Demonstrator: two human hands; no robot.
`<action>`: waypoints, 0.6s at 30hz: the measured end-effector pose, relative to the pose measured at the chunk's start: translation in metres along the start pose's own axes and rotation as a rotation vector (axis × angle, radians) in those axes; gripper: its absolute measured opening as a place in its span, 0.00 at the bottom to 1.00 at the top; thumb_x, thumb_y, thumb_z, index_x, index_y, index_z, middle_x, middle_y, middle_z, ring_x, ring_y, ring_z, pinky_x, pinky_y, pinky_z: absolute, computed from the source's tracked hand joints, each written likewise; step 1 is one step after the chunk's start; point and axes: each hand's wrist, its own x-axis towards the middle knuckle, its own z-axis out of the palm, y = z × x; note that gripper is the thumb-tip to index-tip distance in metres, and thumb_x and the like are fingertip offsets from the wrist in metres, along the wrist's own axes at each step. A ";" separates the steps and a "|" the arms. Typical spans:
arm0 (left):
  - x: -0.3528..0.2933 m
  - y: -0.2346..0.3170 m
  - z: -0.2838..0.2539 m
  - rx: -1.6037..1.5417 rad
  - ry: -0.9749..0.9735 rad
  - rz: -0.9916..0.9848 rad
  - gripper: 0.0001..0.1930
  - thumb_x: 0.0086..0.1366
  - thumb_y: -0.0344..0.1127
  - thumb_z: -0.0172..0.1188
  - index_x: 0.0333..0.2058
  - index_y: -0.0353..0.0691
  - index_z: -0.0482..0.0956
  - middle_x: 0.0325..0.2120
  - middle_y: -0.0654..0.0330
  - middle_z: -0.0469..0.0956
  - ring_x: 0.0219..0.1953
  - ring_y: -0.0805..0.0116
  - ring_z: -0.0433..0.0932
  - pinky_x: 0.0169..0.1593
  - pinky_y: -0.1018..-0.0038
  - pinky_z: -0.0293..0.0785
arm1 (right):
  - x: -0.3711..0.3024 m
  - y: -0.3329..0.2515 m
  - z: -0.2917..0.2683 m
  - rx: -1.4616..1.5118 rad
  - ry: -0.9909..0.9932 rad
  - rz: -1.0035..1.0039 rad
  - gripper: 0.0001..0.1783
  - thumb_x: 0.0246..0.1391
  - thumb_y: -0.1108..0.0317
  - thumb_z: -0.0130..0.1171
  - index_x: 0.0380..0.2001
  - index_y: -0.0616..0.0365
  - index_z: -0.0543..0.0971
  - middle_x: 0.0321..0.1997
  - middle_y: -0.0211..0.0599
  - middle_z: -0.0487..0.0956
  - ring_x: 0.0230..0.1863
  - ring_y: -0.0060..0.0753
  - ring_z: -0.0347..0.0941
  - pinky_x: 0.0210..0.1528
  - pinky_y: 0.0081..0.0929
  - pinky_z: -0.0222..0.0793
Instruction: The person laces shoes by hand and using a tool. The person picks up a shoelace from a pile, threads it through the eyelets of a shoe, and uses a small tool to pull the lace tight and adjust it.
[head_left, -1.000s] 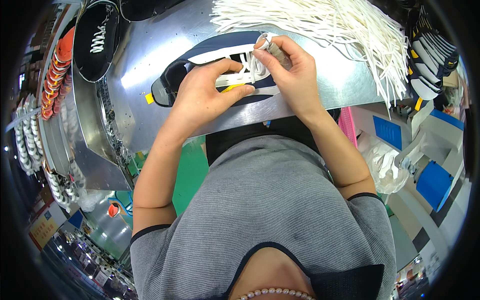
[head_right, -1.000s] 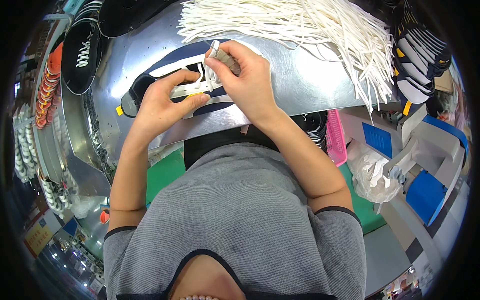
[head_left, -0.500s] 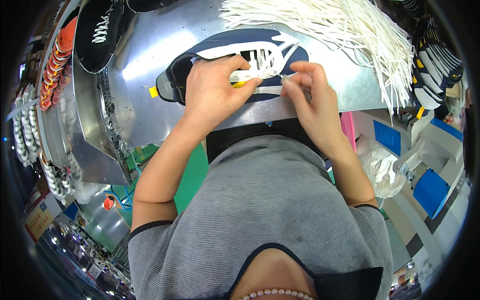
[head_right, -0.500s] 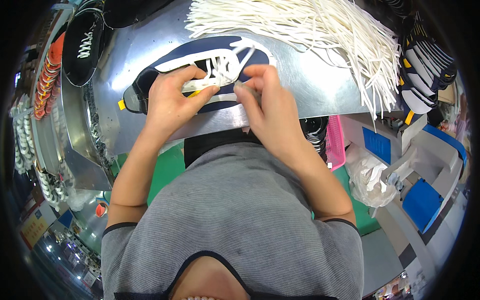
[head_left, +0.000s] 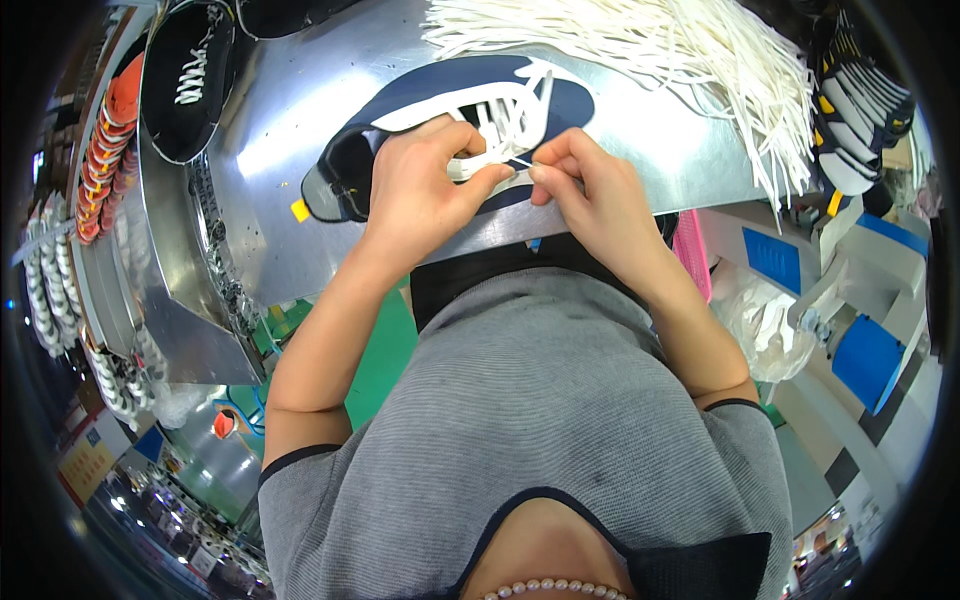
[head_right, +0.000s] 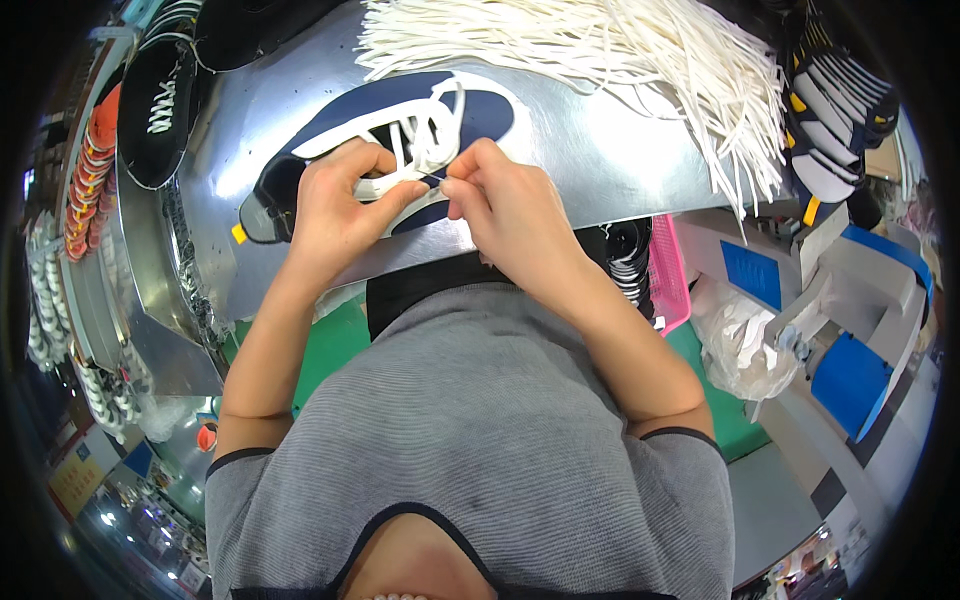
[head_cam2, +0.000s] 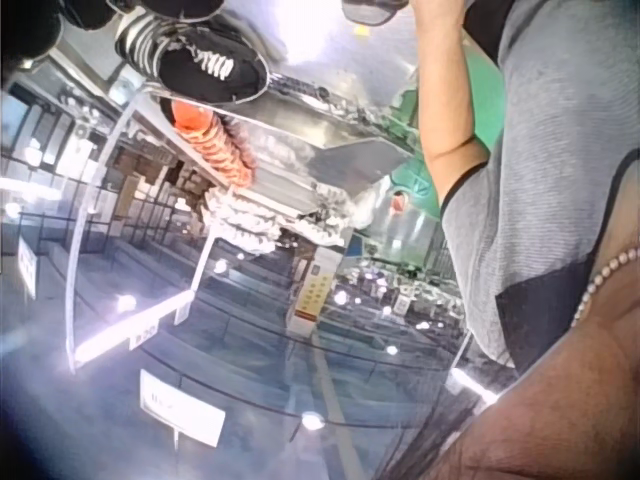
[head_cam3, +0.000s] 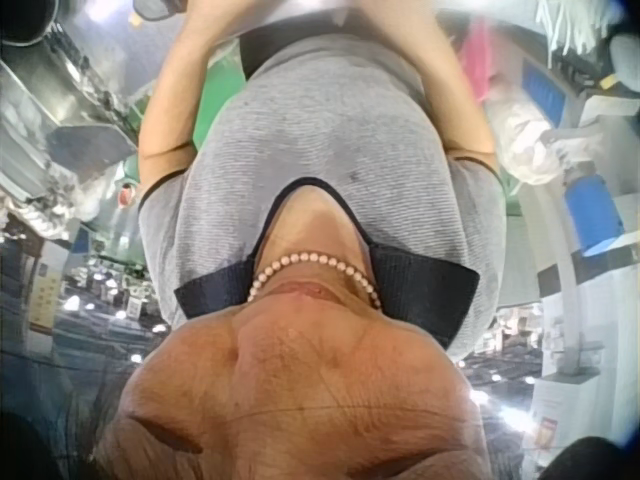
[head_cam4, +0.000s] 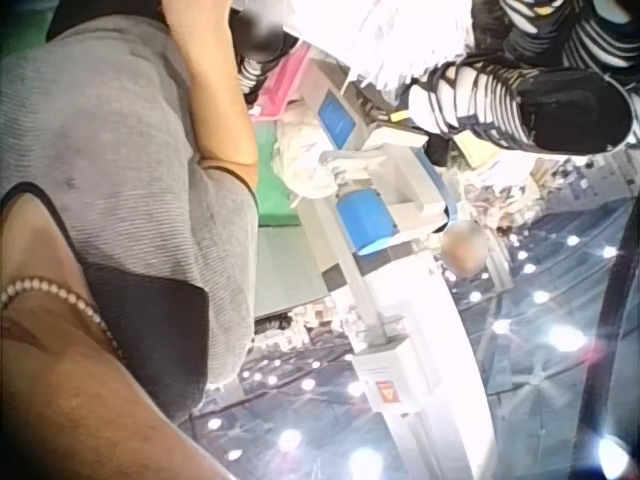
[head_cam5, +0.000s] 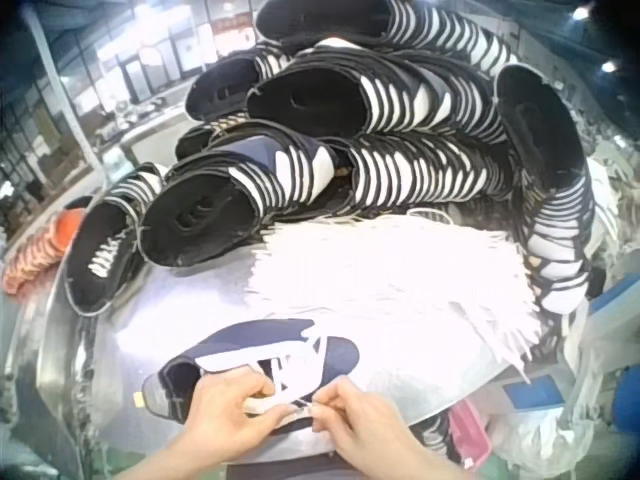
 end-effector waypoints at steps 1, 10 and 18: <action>-0.004 0.001 0.002 0.021 0.013 0.034 0.13 0.51 0.37 0.71 0.29 0.34 0.80 0.27 0.53 0.78 0.28 0.51 0.79 0.31 0.63 0.72 | 0.003 -0.001 0.003 0.023 0.018 0.016 0.08 0.61 0.71 0.57 0.36 0.64 0.71 0.23 0.40 0.81 0.25 0.36 0.80 0.29 0.31 0.73; -0.027 0.003 0.009 0.149 0.153 0.181 0.07 0.53 0.30 0.68 0.30 0.38 0.79 0.25 0.57 0.74 0.27 0.55 0.76 0.30 0.65 0.70 | 0.009 0.012 0.013 -0.037 0.024 -0.108 0.14 0.58 0.66 0.60 0.40 0.63 0.70 0.28 0.48 0.81 0.30 0.52 0.80 0.34 0.42 0.73; -0.034 0.005 0.001 0.265 0.267 0.353 0.08 0.51 0.25 0.69 0.31 0.39 0.81 0.22 0.60 0.71 0.24 0.60 0.72 0.28 0.67 0.67 | 0.003 -0.039 -0.032 -0.117 0.086 -0.466 0.14 0.53 0.78 0.57 0.45 0.56 0.77 0.34 0.37 0.84 0.25 0.32 0.79 0.28 0.25 0.72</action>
